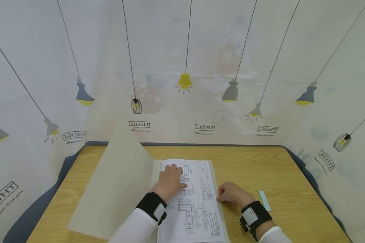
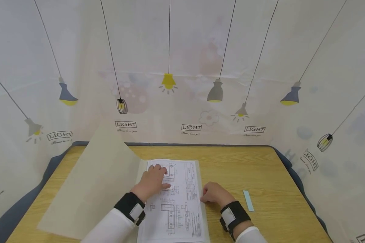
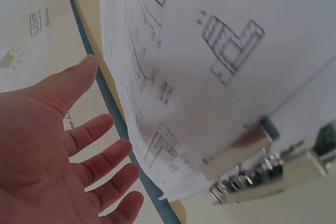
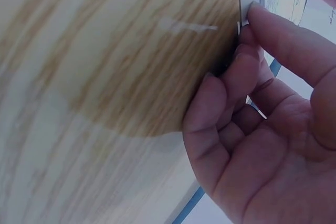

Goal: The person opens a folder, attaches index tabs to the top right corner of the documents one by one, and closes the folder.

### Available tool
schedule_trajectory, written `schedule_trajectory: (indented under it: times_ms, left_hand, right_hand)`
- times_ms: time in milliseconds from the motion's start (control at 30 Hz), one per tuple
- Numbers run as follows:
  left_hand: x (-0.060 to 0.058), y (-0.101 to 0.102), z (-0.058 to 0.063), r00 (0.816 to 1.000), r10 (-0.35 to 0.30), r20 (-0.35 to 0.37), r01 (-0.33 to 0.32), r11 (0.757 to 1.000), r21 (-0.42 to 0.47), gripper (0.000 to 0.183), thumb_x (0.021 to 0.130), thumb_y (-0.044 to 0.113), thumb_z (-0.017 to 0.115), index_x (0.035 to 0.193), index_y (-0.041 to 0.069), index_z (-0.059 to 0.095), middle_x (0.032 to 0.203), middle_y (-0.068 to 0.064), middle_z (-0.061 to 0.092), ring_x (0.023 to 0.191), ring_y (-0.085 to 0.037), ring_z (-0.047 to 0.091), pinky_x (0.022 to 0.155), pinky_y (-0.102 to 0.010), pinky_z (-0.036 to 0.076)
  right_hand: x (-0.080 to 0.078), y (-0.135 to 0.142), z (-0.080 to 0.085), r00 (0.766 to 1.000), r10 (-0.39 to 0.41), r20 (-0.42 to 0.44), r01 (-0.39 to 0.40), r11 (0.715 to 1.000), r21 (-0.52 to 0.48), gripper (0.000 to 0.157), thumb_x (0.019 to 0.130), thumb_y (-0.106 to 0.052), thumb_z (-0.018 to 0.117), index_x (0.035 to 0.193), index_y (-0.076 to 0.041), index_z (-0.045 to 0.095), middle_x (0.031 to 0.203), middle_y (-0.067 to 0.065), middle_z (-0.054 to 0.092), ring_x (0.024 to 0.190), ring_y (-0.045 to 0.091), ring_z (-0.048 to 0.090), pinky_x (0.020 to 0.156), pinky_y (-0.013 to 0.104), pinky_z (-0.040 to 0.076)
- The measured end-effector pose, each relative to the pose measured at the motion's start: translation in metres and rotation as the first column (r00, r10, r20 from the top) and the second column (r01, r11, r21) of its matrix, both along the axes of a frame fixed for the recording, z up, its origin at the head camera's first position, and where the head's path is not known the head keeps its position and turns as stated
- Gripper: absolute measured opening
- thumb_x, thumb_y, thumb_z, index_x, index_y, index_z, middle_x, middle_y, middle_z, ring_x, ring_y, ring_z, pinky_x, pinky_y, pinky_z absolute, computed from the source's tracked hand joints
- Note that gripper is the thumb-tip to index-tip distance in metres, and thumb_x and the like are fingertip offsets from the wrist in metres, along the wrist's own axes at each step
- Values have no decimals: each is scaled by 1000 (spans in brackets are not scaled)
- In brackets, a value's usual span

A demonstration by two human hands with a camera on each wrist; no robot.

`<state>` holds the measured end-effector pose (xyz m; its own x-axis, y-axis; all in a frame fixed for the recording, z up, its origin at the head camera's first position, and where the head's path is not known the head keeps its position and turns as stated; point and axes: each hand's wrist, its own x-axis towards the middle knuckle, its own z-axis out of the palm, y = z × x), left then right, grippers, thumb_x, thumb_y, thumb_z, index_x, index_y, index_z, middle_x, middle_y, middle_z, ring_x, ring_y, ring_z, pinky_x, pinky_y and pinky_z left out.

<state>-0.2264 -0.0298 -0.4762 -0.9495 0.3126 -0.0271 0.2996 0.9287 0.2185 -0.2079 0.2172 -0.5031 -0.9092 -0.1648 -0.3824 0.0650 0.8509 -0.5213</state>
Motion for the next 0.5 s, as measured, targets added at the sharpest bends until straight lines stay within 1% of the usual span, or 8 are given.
schedule_trajectory:
  times_ms: [200,300,400,500]
  left_hand:
    - [-8,-24,-10,995,90,33,-91,996,22,57,78,42,75,122,8,58,106,-11,55,92,-25,43,80,-40,41]
    - [-10,-36,-14,993,112,28,-112,994,-18,57,77,44,75,120,9,59,104,-11,55,91,-26,44,79,-39,42]
    - [-11,-50,-22,992,125,30,-124,992,-33,57,76,45,76,118,11,60,102,-10,55,91,-26,43,79,-38,41]
    - [-11,-62,-27,992,118,39,-118,993,-14,56,73,47,77,115,13,61,99,-9,53,90,-26,42,80,-37,39]
  right_hand:
    - [1,0,0,1000,6,-30,-6,1000,-19,20,78,-11,74,64,-8,59,61,0,50,58,16,46,54,27,34]
    - [2,-1,1,1000,3,-25,-3,1000,-13,21,78,-11,74,64,-8,58,61,0,50,58,16,46,54,27,35]
    - [2,-1,1,1000,-1,-18,1,1000,-2,21,78,-11,74,65,-8,58,62,1,51,58,16,47,54,27,35]
    - [1,-1,1,1000,2,-10,-1,1000,16,20,79,-12,74,65,-8,58,62,1,52,59,16,48,55,27,36]
